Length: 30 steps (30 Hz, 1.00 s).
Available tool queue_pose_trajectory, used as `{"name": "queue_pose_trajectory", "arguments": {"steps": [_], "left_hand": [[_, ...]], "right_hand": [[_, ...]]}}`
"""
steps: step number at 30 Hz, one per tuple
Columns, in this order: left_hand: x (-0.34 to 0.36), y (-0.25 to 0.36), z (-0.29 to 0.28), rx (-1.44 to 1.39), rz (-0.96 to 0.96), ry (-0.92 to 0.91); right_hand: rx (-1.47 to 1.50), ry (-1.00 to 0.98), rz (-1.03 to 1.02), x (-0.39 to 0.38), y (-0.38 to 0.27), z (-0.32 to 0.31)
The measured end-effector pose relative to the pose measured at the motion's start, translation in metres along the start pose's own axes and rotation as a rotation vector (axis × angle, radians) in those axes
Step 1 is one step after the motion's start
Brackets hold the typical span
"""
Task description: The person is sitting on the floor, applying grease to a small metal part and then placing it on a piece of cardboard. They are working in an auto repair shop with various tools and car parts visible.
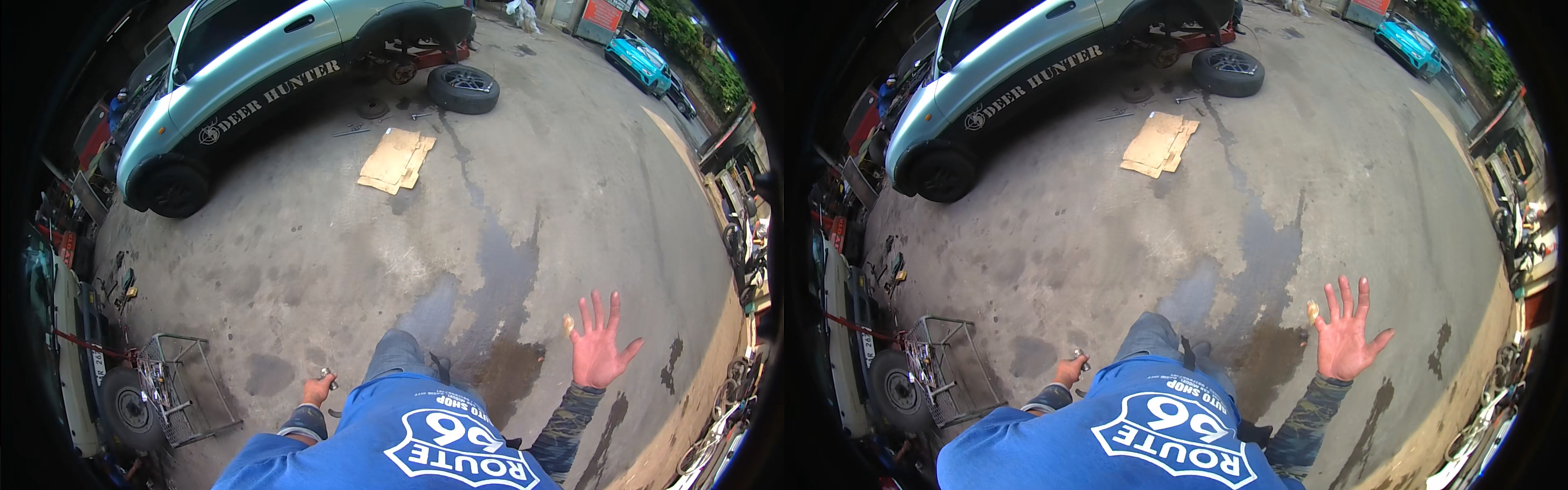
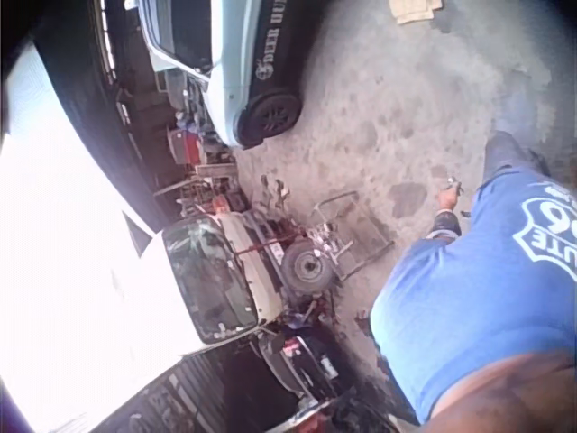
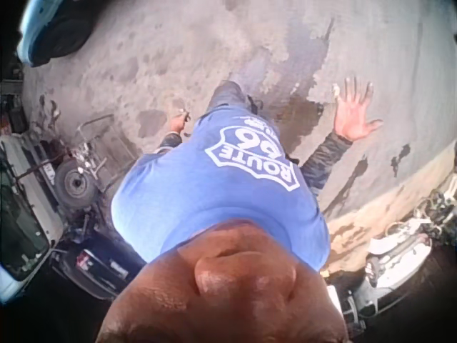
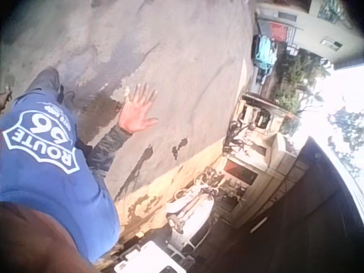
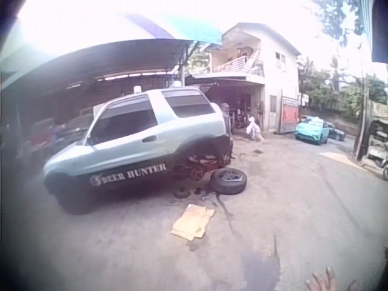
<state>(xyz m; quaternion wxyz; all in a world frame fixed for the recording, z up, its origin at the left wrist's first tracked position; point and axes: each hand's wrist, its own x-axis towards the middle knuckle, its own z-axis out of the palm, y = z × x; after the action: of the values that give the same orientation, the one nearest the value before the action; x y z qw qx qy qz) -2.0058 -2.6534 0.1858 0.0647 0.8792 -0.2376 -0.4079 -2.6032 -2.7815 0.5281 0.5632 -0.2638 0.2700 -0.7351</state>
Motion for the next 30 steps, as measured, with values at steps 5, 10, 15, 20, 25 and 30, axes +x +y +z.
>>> {"name": "queue_pose_trajectory", "arguments": {"steps": [5,10,15,20,25,30], "left_hand": [[-0.008,0.033,0.057,-0.134,-0.085,-0.011],[0.068,0.223,0.107,-0.194,-0.223,0.041],[0.191,0.529,0.098,-0.205,-0.078,-0.016],[0.265,0.85,0.06,-0.372,0.24,0.051],[0.311,1.033,0.09,-0.753,0.322,0.051],[0.313,1.056,0.183,-0.943,-0.027,0.163]], "right_hand": [[-0.098,-0.21,0.051,0.217,0.002,-0.023],[-0.135,0.023,0.171,0.392,0.057,-0.084],[-0.139,0.246,0.231,0.53,0.056,-0.126],[-0.132,0.301,0.097,0.673,0.024,-0.154],[-0.14,0.235,0.189,0.864,0.041,-0.203],[-0.342,0.095,0.528,1.093,0.092,-0.227]]}}
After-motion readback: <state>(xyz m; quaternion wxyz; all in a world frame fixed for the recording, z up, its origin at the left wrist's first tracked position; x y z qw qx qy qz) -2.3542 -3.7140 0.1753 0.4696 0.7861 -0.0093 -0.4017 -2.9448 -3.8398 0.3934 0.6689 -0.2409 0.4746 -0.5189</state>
